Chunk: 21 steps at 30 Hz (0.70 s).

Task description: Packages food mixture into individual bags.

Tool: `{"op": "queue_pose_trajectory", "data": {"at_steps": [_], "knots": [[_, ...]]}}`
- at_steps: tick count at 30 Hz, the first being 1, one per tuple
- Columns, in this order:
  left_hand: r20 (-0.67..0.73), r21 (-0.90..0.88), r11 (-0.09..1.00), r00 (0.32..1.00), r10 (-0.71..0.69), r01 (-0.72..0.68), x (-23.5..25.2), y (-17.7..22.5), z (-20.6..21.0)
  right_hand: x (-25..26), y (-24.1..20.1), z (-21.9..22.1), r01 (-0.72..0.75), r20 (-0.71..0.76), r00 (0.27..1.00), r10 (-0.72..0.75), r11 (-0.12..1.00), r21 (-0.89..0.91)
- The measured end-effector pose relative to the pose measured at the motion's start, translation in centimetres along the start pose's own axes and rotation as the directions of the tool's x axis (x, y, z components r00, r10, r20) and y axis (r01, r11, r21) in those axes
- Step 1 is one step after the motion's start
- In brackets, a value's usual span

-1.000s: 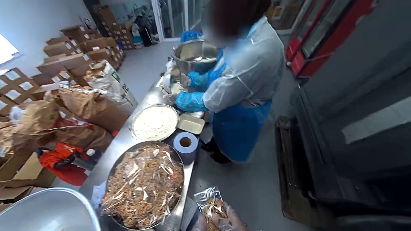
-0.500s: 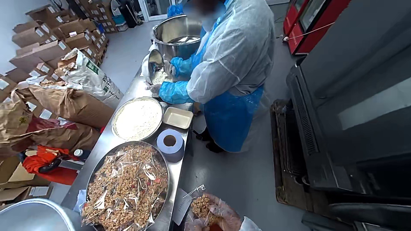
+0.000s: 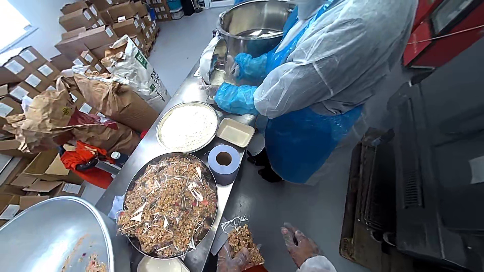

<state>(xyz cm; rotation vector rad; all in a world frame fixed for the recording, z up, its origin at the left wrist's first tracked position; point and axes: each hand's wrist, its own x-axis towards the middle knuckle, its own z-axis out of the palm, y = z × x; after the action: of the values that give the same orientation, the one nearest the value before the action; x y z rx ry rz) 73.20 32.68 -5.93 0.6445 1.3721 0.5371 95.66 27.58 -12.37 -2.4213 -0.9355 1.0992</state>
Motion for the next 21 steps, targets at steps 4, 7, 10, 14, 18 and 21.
{"op": "queue_pose_trajectory", "data": {"at_steps": [4,7,10,14,18,21], "knots": [[-0.06,-0.088,0.995,0.997,-0.048,0.043,0.2,-0.1,0.4,-4.9,-2.1,1.4,0.564,-0.129,0.826,-0.549,0.803,0.194],[-0.051,-0.138,0.99,0.997,-0.05,0.042,0.1,0.0,1.3,-6.4,-3.0,4.6,0.748,-0.206,0.664,-0.719,0.645,0.16],[-0.063,-0.128,0.991,0.997,-0.042,0.033,-0.2,0.3,2.0,-5.8,-1.9,6.5,0.785,-0.417,0.606,-0.677,0.592,0.182],[-0.098,-0.111,0.994,0.995,-0.013,0.002,0.0,0.5,1.9,-4.6,0.6,4.1,0.599,-0.401,0.756,-0.518,0.794,0.105],[-0.106,-0.123,0.992,0.994,-0.018,0.005,-0.2,0.6,1.5,0.1,3.6,0.3,0.065,0.075,0.996,-0.043,0.949,-0.308],[-0.105,-0.136,0.991,0.994,-0.031,0.016,-0.1,0.5,1.4,-1.8,2.1,-0.7,0.272,0.068,0.961,-0.268,0.961,-0.053]]}}
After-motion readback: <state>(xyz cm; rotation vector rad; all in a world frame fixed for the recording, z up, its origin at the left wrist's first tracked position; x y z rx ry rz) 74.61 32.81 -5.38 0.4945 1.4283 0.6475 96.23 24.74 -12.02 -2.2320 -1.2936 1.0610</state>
